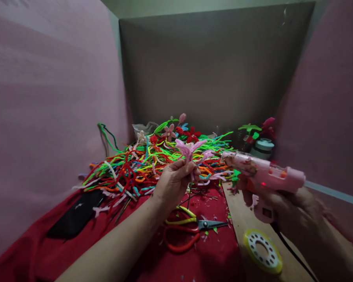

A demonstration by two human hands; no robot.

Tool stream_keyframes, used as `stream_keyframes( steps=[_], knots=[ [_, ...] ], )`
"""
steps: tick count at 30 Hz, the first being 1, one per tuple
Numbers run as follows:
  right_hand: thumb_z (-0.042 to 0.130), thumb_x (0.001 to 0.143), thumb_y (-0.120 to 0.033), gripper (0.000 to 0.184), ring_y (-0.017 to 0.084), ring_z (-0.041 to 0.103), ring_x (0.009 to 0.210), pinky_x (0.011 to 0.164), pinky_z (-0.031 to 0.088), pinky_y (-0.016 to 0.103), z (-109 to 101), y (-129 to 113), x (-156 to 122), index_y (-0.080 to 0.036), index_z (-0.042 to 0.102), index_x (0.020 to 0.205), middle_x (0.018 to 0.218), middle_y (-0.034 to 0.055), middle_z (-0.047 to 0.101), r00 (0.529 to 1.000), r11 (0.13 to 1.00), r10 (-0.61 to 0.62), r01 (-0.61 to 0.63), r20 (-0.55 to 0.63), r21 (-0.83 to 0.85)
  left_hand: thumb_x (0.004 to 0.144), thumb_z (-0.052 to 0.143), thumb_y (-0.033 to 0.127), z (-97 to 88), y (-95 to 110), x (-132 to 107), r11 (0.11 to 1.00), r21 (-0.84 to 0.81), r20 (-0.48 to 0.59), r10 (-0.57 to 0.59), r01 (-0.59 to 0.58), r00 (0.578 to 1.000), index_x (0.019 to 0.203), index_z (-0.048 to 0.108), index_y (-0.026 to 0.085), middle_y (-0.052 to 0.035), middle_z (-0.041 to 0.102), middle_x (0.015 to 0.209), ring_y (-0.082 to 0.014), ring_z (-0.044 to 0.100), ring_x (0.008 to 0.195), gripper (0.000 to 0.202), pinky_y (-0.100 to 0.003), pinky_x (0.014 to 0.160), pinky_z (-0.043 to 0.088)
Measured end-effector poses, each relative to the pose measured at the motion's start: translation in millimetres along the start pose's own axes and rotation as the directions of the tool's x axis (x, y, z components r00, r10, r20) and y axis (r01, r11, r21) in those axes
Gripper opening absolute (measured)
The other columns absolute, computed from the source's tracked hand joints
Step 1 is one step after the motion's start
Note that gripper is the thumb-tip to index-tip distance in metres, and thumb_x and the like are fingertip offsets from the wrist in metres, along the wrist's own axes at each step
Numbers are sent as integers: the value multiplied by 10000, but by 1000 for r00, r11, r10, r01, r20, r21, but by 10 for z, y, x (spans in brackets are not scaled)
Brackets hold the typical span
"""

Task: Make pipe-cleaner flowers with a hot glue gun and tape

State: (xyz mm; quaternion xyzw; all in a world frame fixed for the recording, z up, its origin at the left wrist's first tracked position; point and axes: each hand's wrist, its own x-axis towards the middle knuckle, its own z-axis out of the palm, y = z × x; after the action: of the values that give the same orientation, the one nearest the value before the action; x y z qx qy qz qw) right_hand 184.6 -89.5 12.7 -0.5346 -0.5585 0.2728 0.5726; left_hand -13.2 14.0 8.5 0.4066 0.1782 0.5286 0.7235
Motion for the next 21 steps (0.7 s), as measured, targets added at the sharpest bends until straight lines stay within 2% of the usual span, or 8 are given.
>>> stream_keyframes(
  steps=[4, 9, 13, 21],
  knots=[
    [626, 723, -473, 279, 124, 433, 398, 347, 337, 257, 93, 107, -41, -221, 680, 832, 594, 40, 601, 995, 993, 96, -95, -10, 76, 664, 718, 187, -21, -21, 10, 1000, 13, 6, -13, 13, 1000, 633, 625, 108, -14, 615, 586, -89, 556, 526, 126, -223, 557, 446],
    [643, 719, -457, 285, 133, 445, 399, 342, 338, 266, 93, 152, -37, -248, 679, 909, 603, 41, 622, 994, 992, 106, -105, -13, 71, 688, 699, 160, -61, -61, 27, 1000, -8, 25, -11, 11, 1000, 624, 622, 116, -14, 617, 591, -97, 578, 553, 109, -215, 548, 436],
    [643, 712, -465, 249, 147, 483, 416, 343, 357, 266, 76, 161, -28, -229, 692, 777, 557, 44, 605, 997, 997, 73, -72, -33, 8, 696, 694, 163, -82, -86, 39, 1000, 3, 49, -2, 2, 999, 636, 631, 114, -19, 621, 602, -94, 575, 553, 100, -211, 539, 431],
    [638, 683, -459, 295, 115, 469, 376, 321, 393, 233, 76, 80, -23, -166, 667, 665, 533, 45, 606, 995, 993, 94, -97, -46, -71, 677, 716, 210, -77, -113, 35, 999, 52, 38, -9, 7, 999, 645, 629, 106, -23, 624, 601, -88, 571, 540, 139, -202, 534, 420]
  ],
)
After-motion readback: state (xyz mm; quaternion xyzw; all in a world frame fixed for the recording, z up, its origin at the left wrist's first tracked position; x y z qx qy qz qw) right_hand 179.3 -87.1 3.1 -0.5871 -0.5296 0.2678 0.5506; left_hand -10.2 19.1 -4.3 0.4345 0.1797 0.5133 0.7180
